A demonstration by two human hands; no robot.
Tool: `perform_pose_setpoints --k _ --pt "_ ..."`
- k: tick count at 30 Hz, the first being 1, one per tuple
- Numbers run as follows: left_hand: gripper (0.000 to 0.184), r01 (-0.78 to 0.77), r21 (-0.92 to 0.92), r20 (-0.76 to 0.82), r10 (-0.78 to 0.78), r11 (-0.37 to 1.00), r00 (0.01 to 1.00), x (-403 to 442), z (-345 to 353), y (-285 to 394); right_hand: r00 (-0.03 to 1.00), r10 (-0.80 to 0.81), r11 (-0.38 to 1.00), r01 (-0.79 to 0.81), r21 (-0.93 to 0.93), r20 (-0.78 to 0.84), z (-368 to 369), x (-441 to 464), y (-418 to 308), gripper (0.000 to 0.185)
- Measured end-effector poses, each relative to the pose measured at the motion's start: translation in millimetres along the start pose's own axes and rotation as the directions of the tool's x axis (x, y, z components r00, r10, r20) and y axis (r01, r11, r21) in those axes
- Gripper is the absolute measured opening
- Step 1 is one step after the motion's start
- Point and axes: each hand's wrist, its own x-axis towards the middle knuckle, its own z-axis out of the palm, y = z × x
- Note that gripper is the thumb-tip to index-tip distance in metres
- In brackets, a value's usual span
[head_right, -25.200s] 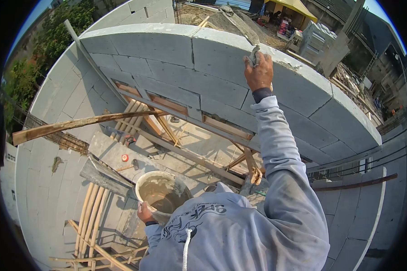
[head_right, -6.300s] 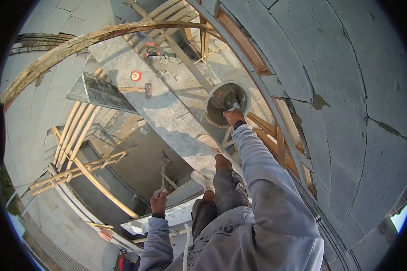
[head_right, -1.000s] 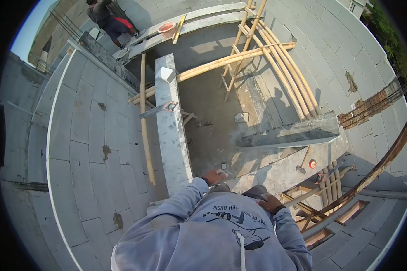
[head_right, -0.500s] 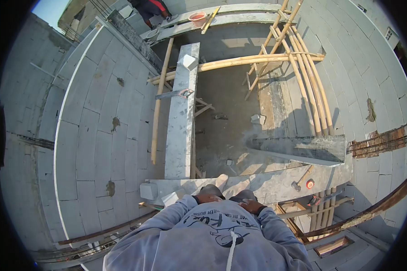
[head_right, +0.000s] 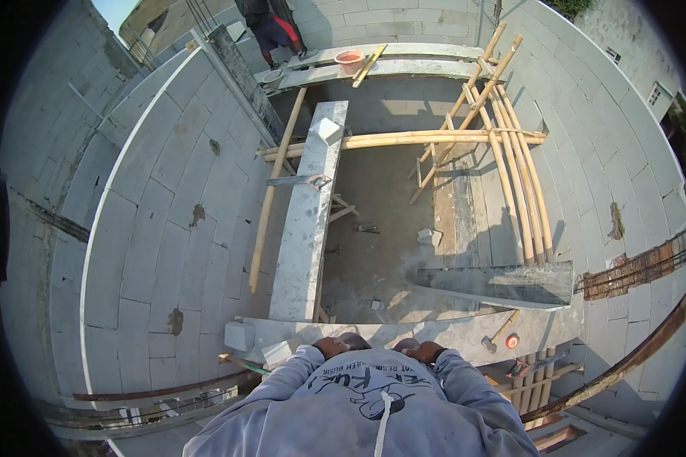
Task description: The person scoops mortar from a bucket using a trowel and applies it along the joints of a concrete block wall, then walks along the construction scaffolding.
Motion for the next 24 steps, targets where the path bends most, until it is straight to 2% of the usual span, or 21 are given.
perform_pose_setpoints --k 1,2,3,5,6,8,9,12,15,19,22,23,24 --pt "0.049 0.021 0.074 -0.067 -0.016 0.997 0.998 3.4 -2.4 -4.8 0.997 0.081 0.995 -0.079 -0.058 0.021 -8.3 -8.7 -14.0 0.071" --pt "0.048 0.046 0.142 -0.136 -0.027 0.989 0.990 7.8 -3.7 -11.3 0.986 0.163 0.980 -0.157 -0.119 0.040 -36.1 -41.0 -57.1 0.060" --pt "0.047 0.018 0.130 -0.118 -0.002 0.991 0.993 30.5 -0.4 -37.1 0.968 0.245 0.955 -0.232 -0.185 0.055 -51.2 -57.7 -82.6 0.051" --pt "0.045 -0.038 0.096 -0.087 0.046 0.995 0.995 87.9 8.2 -99.6 0.971 0.237 0.970 -0.239 -0.051 -0.035 -45.8 -41.8 -70.5 0.072" --pt "0.044 -0.132 0.112 -0.086 0.142 0.985 0.986 81.5 -1.4 -96.9 0.969 0.234 0.972 -0.234 0.016 -0.080 -44.2 -31.8 -66.6 0.085" --pt "0.042 -0.314 0.144 -0.075 0.327 0.938 0.942 57.2 -27.0 -83.3 0.989 0.098 0.995 -0.100 -0.012 -0.113 -41.1 -11.4 -67.2 0.082" --pt "0.041 -0.376 0.182 -0.143 0.403 0.909 0.904 59.1 -29.0 -89.9 0.992 0.028 0.999 -0.032 -0.027 -0.127 -41.0 -7.6 -73.5 0.081" --pt "0.043 -0.249 -0.021 -0.232 0.237 0.968 0.943 65.9 -32.7 -104.6 0.979 -0.151 0.982 0.133 -0.132 -0.139 -41.9 11.3 -104.9 0.069" --pt "0.048 -0.021 -0.220 -0.207 -0.026 0.975 0.978 38.9 -44.6 -102.9 0.919 -0.369 0.929 0.361 -0.083 -0.140 -36.8 12.3 -143.3 0.054" --pt "0.055 0.074 -0.196 -0.257 -0.124 0.978 0.958 0.4 -53.5 -125.1 0.955 -0.280 0.960 0.279 -0.026 -0.097 -5.8 66.1 -125.5 0.048" --pt "0.058 0.123 -0.166 -0.224 -0.159 0.978 0.961 -6.4 -49.1 -168.2 0.976 -0.212 0.976 0.214 0.034 -0.044 29.9 101.2 -110.2 0.045" --pt "0.060 0.206 -0.197 -0.235 -0.250 0.958 0.939 11.2 -33.1 -202.7 0.951 -0.294 0.956 0.294 -0.013 -0.100 25.7 96.0 -124.9 0.044" --pt "0.059 0.221 -0.156 -0.219 -0.252 0.963 0.943 -0.5 -41.2 -200.9 0.915 -0.374 0.928 0.368 -0.066 -0.153 19.3 81.1 -145.1 0.043"
